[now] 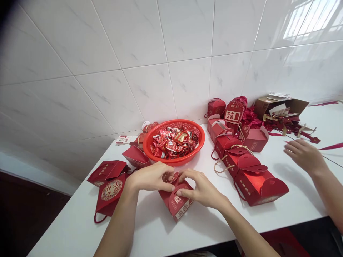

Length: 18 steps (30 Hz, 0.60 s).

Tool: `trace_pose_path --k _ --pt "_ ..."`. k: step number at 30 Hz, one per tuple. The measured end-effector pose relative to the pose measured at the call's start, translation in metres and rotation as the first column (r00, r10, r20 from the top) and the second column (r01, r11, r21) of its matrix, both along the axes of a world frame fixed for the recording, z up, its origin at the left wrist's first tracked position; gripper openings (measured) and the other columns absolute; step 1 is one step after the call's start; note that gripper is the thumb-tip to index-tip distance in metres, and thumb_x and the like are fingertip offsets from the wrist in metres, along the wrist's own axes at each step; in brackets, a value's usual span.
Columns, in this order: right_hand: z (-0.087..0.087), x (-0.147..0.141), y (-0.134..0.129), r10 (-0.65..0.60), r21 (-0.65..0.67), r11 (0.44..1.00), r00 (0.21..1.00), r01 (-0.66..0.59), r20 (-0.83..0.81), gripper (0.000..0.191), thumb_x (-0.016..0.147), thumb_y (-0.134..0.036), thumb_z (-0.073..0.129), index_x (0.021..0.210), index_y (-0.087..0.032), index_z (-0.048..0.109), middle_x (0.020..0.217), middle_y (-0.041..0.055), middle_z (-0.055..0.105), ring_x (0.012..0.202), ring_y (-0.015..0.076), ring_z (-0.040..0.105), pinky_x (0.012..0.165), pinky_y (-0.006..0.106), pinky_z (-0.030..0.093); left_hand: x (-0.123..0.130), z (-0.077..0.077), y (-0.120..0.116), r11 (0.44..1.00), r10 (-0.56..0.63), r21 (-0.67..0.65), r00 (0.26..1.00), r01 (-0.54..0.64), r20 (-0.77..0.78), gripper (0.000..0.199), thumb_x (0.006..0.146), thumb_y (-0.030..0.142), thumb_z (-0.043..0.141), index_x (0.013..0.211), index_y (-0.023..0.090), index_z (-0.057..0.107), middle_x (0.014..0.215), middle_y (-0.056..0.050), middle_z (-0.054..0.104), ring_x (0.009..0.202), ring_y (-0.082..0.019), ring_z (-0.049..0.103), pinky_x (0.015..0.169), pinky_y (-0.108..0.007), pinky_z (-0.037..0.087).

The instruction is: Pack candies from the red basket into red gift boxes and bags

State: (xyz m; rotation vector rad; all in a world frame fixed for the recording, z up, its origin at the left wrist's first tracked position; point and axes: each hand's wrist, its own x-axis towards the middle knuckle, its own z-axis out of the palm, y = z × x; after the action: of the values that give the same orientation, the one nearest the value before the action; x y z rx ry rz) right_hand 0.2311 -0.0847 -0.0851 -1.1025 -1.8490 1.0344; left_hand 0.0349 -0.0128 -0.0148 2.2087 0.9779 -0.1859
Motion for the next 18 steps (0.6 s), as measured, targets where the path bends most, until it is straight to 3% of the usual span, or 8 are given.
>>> trace_pose_path --k 5,10,15,18 --pt "-0.01 -0.003 -0.001 -0.141 0.065 0.989 0.978 0.132 0.152 0.029 0.08 -0.041 0.075 0.091 -0.021 0.056 0.097 0.0045 0.064 0.09 0.0223 0.06 0.081 0.036 0.049 -0.003 0.005 -0.002 0.998 -0.059 -0.035 0.998 0.059 0.009 0.014 0.076 0.033 0.068 0.075 0.019 0.069 0.076 0.001 0.07 0.07 -0.015 0.06 0.061 -0.022 0.04" --pt "-0.003 -0.015 -0.018 -0.257 0.107 0.966 0.907 0.234 0.333 0.025 0.088 -0.039 0.064 0.104 -0.022 0.054 0.108 0.0094 0.062 0.097 0.0269 0.061 0.083 0.041 0.05 -0.001 -0.003 0.001 0.999 -0.048 -0.005 0.999 0.047 -0.015 0.012 0.073 0.024 0.067 0.08 0.019 0.074 0.082 -0.001 0.074 0.073 -0.017 0.064 0.061 -0.022 0.043" --pt "-0.001 -0.039 -0.037 -0.205 0.058 0.977 0.84 0.204 0.502 0.066 0.074 -0.045 0.079 0.127 -0.019 0.05 0.133 0.0186 0.054 0.114 0.038 0.057 0.09 0.05 0.049 0.003 -0.004 -0.001 0.997 -0.076 -0.035 0.997 0.076 -0.016 0.016 0.075 0.018 0.058 0.076 0.017 0.074 0.072 -0.001 0.072 0.065 -0.016 0.063 0.06 -0.022 0.045" --pt "-0.003 -0.048 -0.037 -0.229 0.062 0.97 0.81 0.233 0.54 0.068 0.072 -0.034 0.077 0.131 -0.017 0.048 0.136 0.0198 0.052 0.114 0.0379 0.056 0.091 0.05 0.048 0.004 -0.004 -0.002 0.993 -0.114 -0.029 0.993 0.115 0.008 0.017 0.075 0.017 0.057 0.076 0.017 0.075 0.072 -0.001 0.073 0.064 -0.015 0.063 0.062 -0.021 0.046"
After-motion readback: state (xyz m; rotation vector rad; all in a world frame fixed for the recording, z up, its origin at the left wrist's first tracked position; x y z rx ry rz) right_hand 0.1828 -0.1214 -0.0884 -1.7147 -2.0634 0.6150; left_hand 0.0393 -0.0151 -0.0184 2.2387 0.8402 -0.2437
